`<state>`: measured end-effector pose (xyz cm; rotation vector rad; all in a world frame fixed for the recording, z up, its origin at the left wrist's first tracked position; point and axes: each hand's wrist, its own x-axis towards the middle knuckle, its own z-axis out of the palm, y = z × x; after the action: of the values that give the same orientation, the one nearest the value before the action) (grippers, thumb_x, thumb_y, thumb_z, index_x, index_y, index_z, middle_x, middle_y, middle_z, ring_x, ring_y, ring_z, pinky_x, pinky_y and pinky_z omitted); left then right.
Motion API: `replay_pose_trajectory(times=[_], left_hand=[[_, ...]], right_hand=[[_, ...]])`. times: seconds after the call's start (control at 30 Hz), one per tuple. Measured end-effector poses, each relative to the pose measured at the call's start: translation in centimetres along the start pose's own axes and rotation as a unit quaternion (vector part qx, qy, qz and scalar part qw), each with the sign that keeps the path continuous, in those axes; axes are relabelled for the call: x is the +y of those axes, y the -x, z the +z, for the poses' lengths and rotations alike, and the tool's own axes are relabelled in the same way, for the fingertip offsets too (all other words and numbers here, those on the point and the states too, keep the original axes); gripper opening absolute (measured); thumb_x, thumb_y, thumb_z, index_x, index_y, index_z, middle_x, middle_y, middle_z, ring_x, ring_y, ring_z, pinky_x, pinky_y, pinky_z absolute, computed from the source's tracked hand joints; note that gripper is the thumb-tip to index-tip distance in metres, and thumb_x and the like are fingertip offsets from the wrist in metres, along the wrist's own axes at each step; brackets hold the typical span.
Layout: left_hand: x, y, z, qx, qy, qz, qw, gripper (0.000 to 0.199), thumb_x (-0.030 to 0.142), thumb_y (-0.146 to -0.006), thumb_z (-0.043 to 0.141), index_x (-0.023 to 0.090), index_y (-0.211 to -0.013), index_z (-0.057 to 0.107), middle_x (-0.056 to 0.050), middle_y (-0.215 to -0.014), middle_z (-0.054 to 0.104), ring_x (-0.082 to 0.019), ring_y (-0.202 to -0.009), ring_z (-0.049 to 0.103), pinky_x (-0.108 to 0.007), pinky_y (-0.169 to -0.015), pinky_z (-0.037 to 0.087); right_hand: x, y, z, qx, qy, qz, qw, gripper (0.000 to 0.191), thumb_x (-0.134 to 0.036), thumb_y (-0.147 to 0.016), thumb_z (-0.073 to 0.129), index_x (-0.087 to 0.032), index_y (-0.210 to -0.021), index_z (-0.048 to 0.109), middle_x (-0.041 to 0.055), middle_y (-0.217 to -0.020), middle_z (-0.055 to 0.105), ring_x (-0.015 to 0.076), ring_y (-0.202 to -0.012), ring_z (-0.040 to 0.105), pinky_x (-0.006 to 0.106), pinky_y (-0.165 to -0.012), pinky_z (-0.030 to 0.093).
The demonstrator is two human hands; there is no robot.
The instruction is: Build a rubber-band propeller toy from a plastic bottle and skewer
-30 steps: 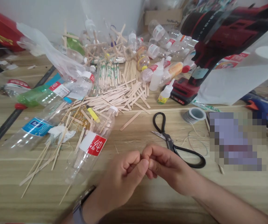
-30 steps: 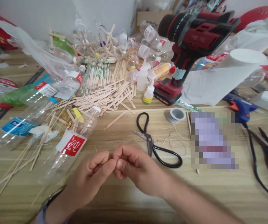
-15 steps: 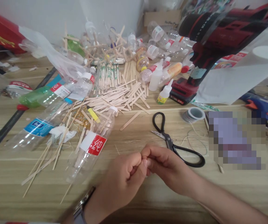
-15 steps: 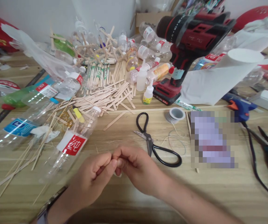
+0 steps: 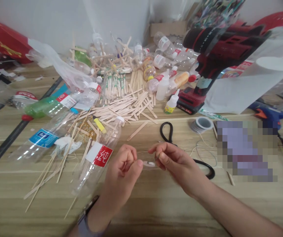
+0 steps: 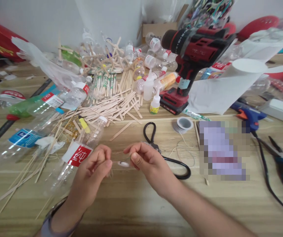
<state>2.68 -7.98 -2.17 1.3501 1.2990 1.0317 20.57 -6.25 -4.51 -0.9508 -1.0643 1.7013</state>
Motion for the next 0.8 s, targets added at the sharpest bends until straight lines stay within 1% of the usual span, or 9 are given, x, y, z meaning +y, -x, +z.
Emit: replay_pose_trajectory(times=[0.1, 0.17, 0.27, 0.33, 0.43, 0.57, 0.63, 0.73, 0.8], left_hand=[[-0.1, 0.0, -0.1, -0.001, 0.008, -0.008, 1.000, 0.029, 0.016, -0.079, 0.053, 0.024, -0.065, 0.029, 0.005, -0.071, 0.036, -0.011, -0.057, 0.032, -0.024, -0.052, 0.031], [-0.2, 0.0, -0.1, -0.003, 0.010, -0.018, 1.000, 0.027, 0.014, -0.078, 0.052, 0.024, -0.066, 0.029, 0.006, -0.072, 0.036, -0.010, -0.057, 0.031, -0.024, -0.051, 0.030], [-0.2, 0.0, 0.0, -0.003, 0.009, -0.040, 0.999, 0.026, 0.017, -0.081, 0.051, 0.024, -0.067, 0.031, 0.006, -0.071, 0.039, -0.010, -0.057, 0.032, -0.023, -0.051, 0.029], [-0.2, -0.1, 0.1, -0.003, 0.011, -0.056, 0.998, 0.026, 0.021, -0.083, 0.051, 0.024, -0.067, 0.032, 0.006, -0.071, 0.043, -0.010, -0.057, 0.034, -0.024, -0.052, 0.030], [-0.3, -0.1, 0.2, -0.001, 0.013, -0.065, 0.998, 0.025, 0.024, -0.084, 0.052, 0.023, -0.067, 0.033, 0.005, -0.073, 0.049, -0.011, -0.060, 0.040, -0.025, -0.055, 0.033], [-0.4, -0.1, 0.3, -0.001, 0.017, -0.054, 0.998, 0.025, 0.026, -0.083, 0.052, 0.024, -0.067, 0.034, 0.004, -0.072, 0.050, -0.012, -0.063, 0.044, -0.026, -0.058, 0.035], [-0.4, -0.1, 0.3, 0.007, 0.009, -0.053, 0.999, 0.024, 0.026, -0.082, 0.053, 0.024, -0.067, 0.034, 0.005, -0.071, 0.047, -0.011, -0.060, 0.040, -0.025, -0.056, 0.034], [-0.4, -0.2, 0.3, 0.029, -0.019, -0.061, 0.998, 0.024, 0.027, -0.080, 0.055, 0.023, -0.067, 0.035, 0.007, -0.065, 0.039, -0.011, -0.056, 0.035, -0.024, -0.053, 0.031], [-0.3, -0.2, 0.3, 0.032, -0.038, -0.069, 0.996, 0.027, 0.029, -0.081, 0.057, 0.023, -0.066, 0.035, 0.008, -0.060, 0.034, -0.010, -0.054, 0.033, -0.023, -0.051, 0.029]], right_hand=[[-0.1, 0.1, -0.3, 0.009, 0.037, -0.025, 0.999, 0.024, -0.043, -0.088, 0.067, -0.021, -0.081, 0.060, 0.0040, -0.098, 0.064, 0.0115, -0.067, 0.049, 0.026, -0.062, 0.040], [-0.4, 0.1, -0.2, 0.011, 0.082, -0.050, 0.995, 0.025, -0.044, -0.088, 0.066, -0.021, -0.080, 0.060, 0.0054, -0.099, 0.064, 0.0157, -0.080, 0.055, 0.028, -0.070, 0.043], [-0.9, 0.3, 0.0, -0.003, 0.136, -0.085, 0.987, 0.027, -0.046, -0.089, 0.063, -0.022, -0.078, 0.060, 0.0084, -0.103, 0.064, 0.0219, -0.098, 0.058, 0.032, -0.079, 0.047], [-0.9, 0.3, 0.1, -0.026, 0.130, -0.090, 0.987, 0.027, -0.046, -0.090, 0.061, -0.021, -0.078, 0.060, 0.0097, -0.106, 0.062, 0.0213, -0.094, 0.061, 0.032, -0.075, 0.049], [-0.6, 0.4, 0.3, -0.066, 0.058, -0.059, 0.994, 0.026, -0.044, -0.092, 0.059, -0.020, -0.082, 0.057, 0.0099, -0.112, 0.059, 0.0156, -0.078, 0.065, 0.028, -0.062, 0.051], [-0.4, 0.5, 0.7, -0.107, -0.023, -0.008, 0.994, 0.027, -0.044, -0.093, 0.059, -0.020, -0.084, 0.050, 0.0099, -0.116, 0.057, 0.0166, -0.077, 0.071, 0.027, -0.057, 0.055], [-0.4, 0.5, 0.8, -0.102, -0.023, -0.003, 0.995, 0.028, -0.044, -0.093, 0.059, -0.020, -0.084, 0.048, 0.0092, -0.113, 0.058, 0.0156, -0.073, 0.073, 0.026, -0.056, 0.056], [-0.4, 0.5, 1.0, -0.069, 0.007, -0.015, 0.997, 0.030, -0.047, -0.092, 0.059, -0.020, -0.084, 0.048, 0.0068, -0.107, 0.060, 0.0135, -0.066, 0.073, 0.027, -0.056, 0.059], [-0.3, 0.5, 1.0, -0.053, 0.028, -0.018, 0.998, 0.032, -0.049, -0.092, 0.058, -0.020, -0.085, 0.049, 0.0034, -0.094, 0.062, 0.0128, -0.063, 0.072, 0.026, -0.055, 0.059]])
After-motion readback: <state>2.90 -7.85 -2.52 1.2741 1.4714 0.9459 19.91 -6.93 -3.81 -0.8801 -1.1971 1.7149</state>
